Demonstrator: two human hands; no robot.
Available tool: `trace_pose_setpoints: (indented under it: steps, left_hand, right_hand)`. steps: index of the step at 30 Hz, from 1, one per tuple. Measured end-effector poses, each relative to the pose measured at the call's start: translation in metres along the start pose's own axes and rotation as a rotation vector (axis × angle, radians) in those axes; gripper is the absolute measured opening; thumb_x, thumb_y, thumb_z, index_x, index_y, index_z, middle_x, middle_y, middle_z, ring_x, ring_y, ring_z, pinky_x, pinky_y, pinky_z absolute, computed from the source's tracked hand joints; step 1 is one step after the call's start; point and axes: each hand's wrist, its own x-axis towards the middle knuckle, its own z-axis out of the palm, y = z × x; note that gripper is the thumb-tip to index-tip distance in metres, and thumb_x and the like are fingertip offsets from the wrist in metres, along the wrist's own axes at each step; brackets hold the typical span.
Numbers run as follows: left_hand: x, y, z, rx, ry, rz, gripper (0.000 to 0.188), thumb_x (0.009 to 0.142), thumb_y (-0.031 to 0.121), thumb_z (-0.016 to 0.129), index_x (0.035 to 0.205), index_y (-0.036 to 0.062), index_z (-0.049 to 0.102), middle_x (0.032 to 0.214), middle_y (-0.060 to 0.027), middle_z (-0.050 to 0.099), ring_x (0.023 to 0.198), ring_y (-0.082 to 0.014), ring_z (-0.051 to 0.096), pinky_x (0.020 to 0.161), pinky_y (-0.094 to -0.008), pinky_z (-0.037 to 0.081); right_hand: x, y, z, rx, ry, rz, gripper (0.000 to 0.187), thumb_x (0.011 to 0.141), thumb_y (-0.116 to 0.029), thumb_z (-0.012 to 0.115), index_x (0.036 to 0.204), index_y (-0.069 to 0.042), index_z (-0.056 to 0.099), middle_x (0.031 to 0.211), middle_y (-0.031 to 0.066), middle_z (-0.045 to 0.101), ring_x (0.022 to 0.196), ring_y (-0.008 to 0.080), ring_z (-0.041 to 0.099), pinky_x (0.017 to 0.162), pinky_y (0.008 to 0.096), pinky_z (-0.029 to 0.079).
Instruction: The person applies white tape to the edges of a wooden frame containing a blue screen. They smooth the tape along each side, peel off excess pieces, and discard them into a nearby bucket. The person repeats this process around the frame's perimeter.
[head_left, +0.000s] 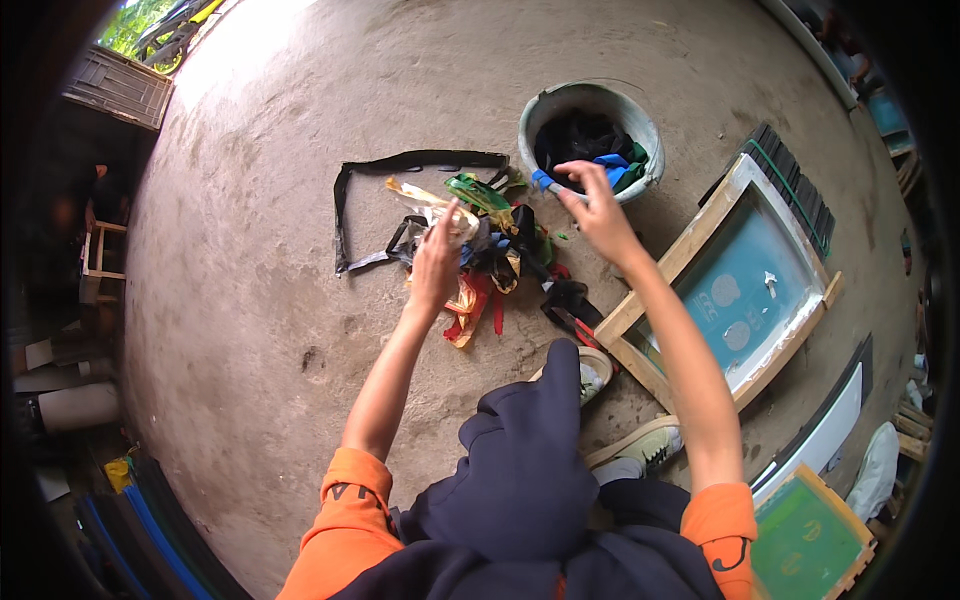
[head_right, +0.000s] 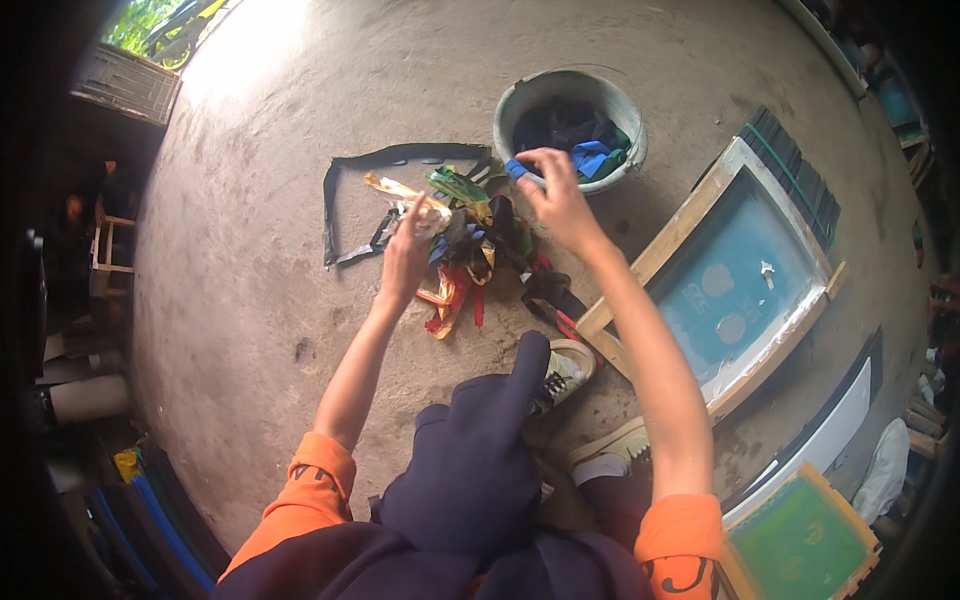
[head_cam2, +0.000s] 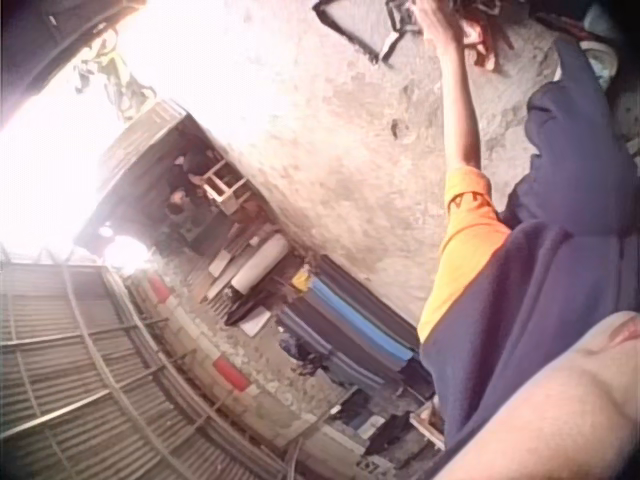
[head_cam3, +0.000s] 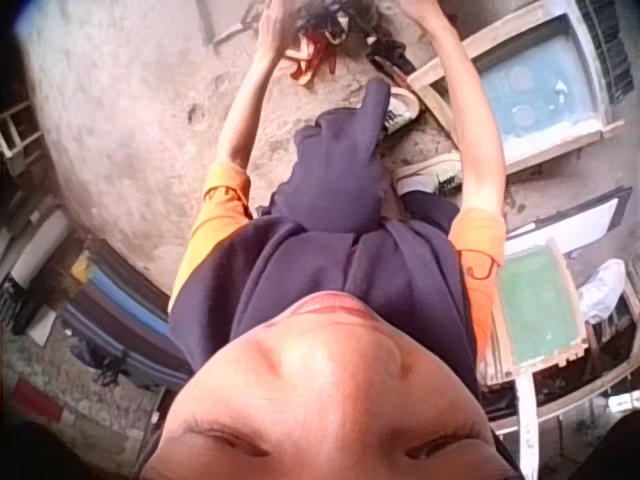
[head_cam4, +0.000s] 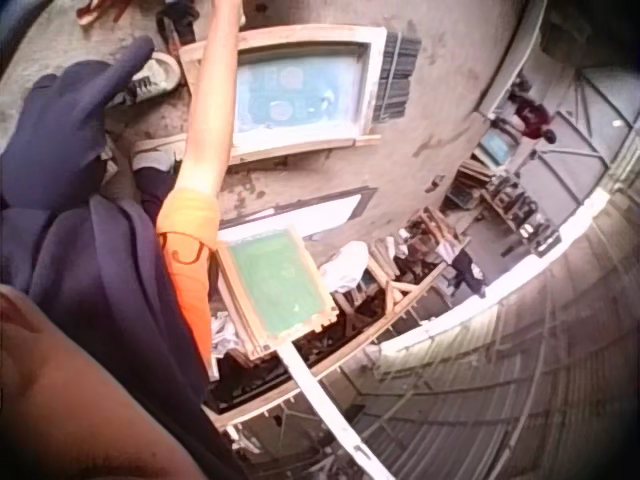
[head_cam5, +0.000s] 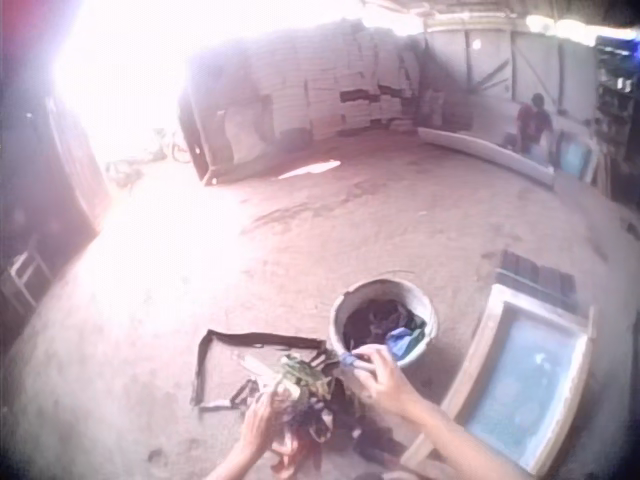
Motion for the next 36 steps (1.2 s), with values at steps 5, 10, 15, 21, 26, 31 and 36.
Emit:
trace_pose_setpoints:
  steps: [5, 10, 15, 21, 26, 31, 36]
  left_hand:
    - [-0.024, -0.006, 0.065, 0.168, -0.097, 0.222, 0.048, 0.068, -0.002, 0.057, 0.116, 0.0066, 0.056, 0.104, -0.0098, 0.057, 0.102, -0.0286, 0.049, 0.088, -0.0380, 0.042]
    - [-0.050, -0.014, 0.066, -0.138, -0.108, 0.069, 0.050, 0.067, -0.004, 0.064, 0.113, 0.0046, 0.048, 0.112, -0.0149, 0.047, 0.099, -0.0324, 0.051, 0.086, -0.0401, 0.045]
    - [-0.058, -0.020, 0.045, -0.209, -0.211, 0.111, 0.056, 0.066, 0.005, 0.075, 0.113, 0.0054, 0.046, 0.115, -0.0155, 0.045, 0.107, -0.0333, 0.050, 0.090, -0.0397, 0.045]
    - [-0.037, -0.012, 0.031, -0.080, -0.279, 0.242, 0.061, 0.078, 0.018, 0.068, 0.131, 0.0081, 0.039, 0.131, -0.0140, 0.041, 0.123, -0.0326, 0.040, 0.104, -0.0441, 0.032]
    - [-0.027, -0.037, 0.055, 0.056, -0.382, 0.194, 0.053, 0.085, 0.020, 0.060, 0.131, 0.0043, 0.039, 0.133, -0.0132, 0.043, 0.124, -0.0300, 0.041, 0.105, -0.0437, 0.030]
    - [0.008, -0.017, 0.040, 0.255, -0.320, 0.224, 0.035, 0.078, 0.018, 0.060, 0.112, 0.0090, 0.059, 0.110, -0.0075, 0.058, 0.110, -0.0279, 0.049, 0.093, -0.0404, 0.037]
    - [0.057, 0.048, 0.032, 0.248, -0.236, 0.207, 0.015, 0.079, 0.014, 0.057, 0.093, 0.0085, 0.056, 0.090, -0.0093, 0.064, 0.086, -0.0284, 0.061, 0.071, -0.0406, 0.047]
  right_hand:
    - [-0.045, 0.038, 0.092, -0.267, -0.202, -0.034, 0.051, 0.082, 0.000, 0.052, 0.131, -0.010, 0.044, 0.136, 0.0124, 0.042, 0.124, 0.0336, 0.039, 0.104, 0.0422, 0.032]
    - [-0.062, 0.045, 0.120, -0.451, -0.398, 0.003, 0.063, 0.077, 0.001, 0.051, 0.135, -0.025, 0.044, 0.142, 0.0035, 0.038, 0.130, 0.0300, 0.035, 0.108, 0.0459, 0.028]
    - [-0.061, 0.040, 0.117, -0.704, -0.556, 0.053, 0.056, 0.081, -0.004, 0.052, 0.131, -0.028, 0.049, 0.143, -0.0009, 0.037, 0.131, 0.0263, 0.035, 0.109, 0.0494, 0.026]
    - [-0.056, 0.046, 0.113, -0.473, -0.474, 0.168, 0.048, 0.082, -0.004, 0.047, 0.126, -0.022, 0.055, 0.142, 0.0019, 0.040, 0.130, 0.0269, 0.036, 0.107, 0.0468, 0.028]
    - [-0.033, 0.050, 0.082, -0.011, -0.254, 0.180, 0.037, 0.080, 0.002, 0.042, 0.107, -0.010, 0.064, 0.122, 0.0141, 0.055, 0.112, 0.0318, 0.053, 0.097, 0.0374, 0.041]
    - [-0.025, 0.031, -0.018, -0.055, -0.253, 0.310, 0.032, 0.086, 0.000, 0.046, 0.112, -0.008, 0.062, 0.103, 0.0085, 0.065, 0.091, 0.0179, 0.062, 0.084, 0.0289, 0.047]
    - [-0.079, 0.000, -0.143, -0.223, -0.237, 0.453, 0.026, 0.089, -0.010, 0.049, 0.112, -0.008, 0.062, 0.100, 0.0107, 0.066, 0.092, 0.0219, 0.063, 0.083, 0.0336, 0.047]
